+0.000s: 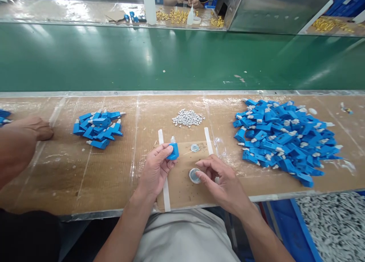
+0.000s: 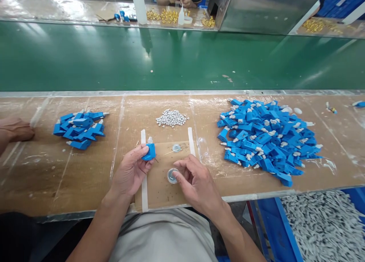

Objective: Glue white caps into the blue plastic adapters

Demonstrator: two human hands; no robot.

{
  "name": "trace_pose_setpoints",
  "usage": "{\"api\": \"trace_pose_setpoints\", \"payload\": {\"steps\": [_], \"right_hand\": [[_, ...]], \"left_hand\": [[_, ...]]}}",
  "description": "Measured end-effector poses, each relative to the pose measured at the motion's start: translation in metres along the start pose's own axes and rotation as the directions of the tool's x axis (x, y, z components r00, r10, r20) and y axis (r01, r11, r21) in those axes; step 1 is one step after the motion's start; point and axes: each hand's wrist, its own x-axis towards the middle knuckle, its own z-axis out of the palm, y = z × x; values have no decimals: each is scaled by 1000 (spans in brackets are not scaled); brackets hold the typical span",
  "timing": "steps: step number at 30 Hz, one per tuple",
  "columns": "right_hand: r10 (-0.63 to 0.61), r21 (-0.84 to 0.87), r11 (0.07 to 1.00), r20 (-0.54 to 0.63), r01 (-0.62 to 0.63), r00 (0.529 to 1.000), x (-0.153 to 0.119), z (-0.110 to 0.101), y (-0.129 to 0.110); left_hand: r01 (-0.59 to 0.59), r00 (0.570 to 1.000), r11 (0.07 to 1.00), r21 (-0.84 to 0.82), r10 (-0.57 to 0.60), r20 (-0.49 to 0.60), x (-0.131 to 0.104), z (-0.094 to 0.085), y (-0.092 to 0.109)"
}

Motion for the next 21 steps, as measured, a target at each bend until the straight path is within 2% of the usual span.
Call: {"api": "trace_pose_setpoints", "payload": {"steps": [9,14,21], "right_hand": [[-53,-14,999,4,53,999,6,3,2],[-130,-64,990,-23,129,991,4,3,0],[-170,-109,979,32,173,985,-1,1,-3]], "left_hand": [[-14,1000,999,-29,14,14,0,-1,-1],[-10,1000,999,-35,10,15,-1,-2,-2],[-3,1000,1000,-2,3,24,-1,-1,-1]]}}
